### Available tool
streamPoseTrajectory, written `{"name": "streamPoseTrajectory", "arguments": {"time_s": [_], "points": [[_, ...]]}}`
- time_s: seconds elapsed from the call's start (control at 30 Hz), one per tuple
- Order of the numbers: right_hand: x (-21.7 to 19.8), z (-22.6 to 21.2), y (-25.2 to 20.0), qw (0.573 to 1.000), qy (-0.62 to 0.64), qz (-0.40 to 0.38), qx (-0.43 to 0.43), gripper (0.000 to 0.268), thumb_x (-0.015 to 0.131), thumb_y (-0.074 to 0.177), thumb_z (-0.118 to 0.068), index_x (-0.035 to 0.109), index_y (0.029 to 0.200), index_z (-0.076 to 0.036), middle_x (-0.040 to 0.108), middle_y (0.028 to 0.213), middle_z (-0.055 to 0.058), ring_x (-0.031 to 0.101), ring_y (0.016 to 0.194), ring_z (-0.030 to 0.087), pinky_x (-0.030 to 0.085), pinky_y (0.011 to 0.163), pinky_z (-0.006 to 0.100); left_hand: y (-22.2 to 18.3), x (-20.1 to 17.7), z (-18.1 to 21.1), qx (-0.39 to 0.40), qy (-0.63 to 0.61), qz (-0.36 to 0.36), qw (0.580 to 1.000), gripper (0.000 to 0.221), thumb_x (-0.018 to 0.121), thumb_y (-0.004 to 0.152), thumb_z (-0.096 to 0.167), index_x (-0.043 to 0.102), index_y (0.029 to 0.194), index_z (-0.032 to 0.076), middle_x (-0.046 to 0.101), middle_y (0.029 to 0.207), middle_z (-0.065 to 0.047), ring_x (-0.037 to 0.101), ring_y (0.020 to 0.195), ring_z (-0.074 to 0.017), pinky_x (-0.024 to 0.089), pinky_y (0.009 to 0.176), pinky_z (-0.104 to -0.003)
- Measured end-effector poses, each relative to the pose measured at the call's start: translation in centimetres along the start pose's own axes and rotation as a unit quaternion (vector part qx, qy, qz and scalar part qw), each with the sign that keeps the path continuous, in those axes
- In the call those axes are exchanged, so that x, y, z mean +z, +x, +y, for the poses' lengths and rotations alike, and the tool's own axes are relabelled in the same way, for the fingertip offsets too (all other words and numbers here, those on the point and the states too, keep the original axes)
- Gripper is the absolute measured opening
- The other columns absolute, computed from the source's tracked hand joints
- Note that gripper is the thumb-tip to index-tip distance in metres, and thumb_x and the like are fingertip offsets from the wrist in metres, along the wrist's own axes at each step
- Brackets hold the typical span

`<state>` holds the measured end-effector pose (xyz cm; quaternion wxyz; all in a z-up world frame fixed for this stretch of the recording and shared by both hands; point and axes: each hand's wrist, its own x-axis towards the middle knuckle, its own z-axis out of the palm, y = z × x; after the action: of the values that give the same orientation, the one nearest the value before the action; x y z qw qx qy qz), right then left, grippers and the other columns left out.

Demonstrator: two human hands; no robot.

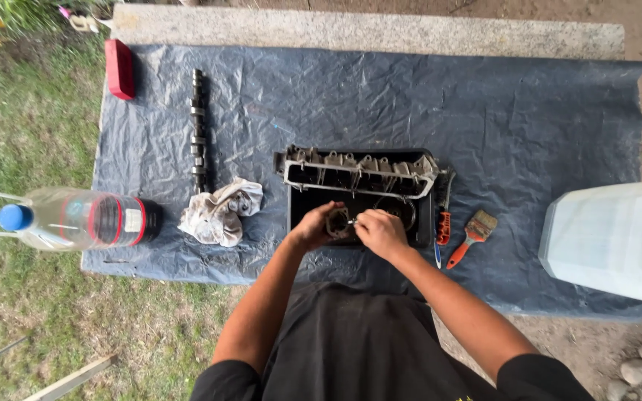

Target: Cleaning engine components by wiping them with a rag and using a brush.

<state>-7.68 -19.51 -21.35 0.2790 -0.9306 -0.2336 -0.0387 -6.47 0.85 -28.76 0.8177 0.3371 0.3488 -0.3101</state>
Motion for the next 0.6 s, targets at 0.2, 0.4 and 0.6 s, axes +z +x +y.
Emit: {"name": "streamPoseTrajectory", "arguments": {"time_s": [0.2,0.4,0.6], "points": [[-0.5,2.6,-1.4,0.987,0.057,0.019,0.150,0.008,0.072,0.089,-0.018,0.066,0.087,-0.014,0.073,0.086,0.005,0.073,0.086,0.031,0.061,0.070,0.042,-6.4,4.5,2.9,0.073,0.215,0.016,0.974,0.051,0.061,0.099,0.038,0.055,0.148,0.028,0.055,0.145,-0.018,0.059,0.121,-0.0357,0.061,0.085,-0.052],[0.1,3.5,-3.2,0.978,0.050,0.020,0.202,0.009,0.074,0.088,-0.017,0.067,0.092,-0.013,0.074,0.092,0.006,0.073,0.092,0.032,0.061,0.075,0.044,0.2,-3.3,0.8,0.244,0.836,0.147,0.470,0.049,0.066,0.090,0.045,0.059,0.138,0.035,0.042,0.132,-0.010,0.049,0.127,-0.0406,0.049,0.102,-0.050],[0.5,5.2,-4.6,0.975,0.064,0.030,0.210,0.005,0.072,0.091,-0.014,0.068,0.093,-0.012,0.073,0.093,0.010,0.073,0.094,0.035,0.061,0.076,0.046,-3.2,-2.5,1.6,0.426,0.802,0.082,0.411,0.066,0.086,0.067,0.037,0.064,0.130,0.031,0.065,0.117,-0.006,0.051,0.122,-0.0318,0.043,0.106,-0.044]]}}
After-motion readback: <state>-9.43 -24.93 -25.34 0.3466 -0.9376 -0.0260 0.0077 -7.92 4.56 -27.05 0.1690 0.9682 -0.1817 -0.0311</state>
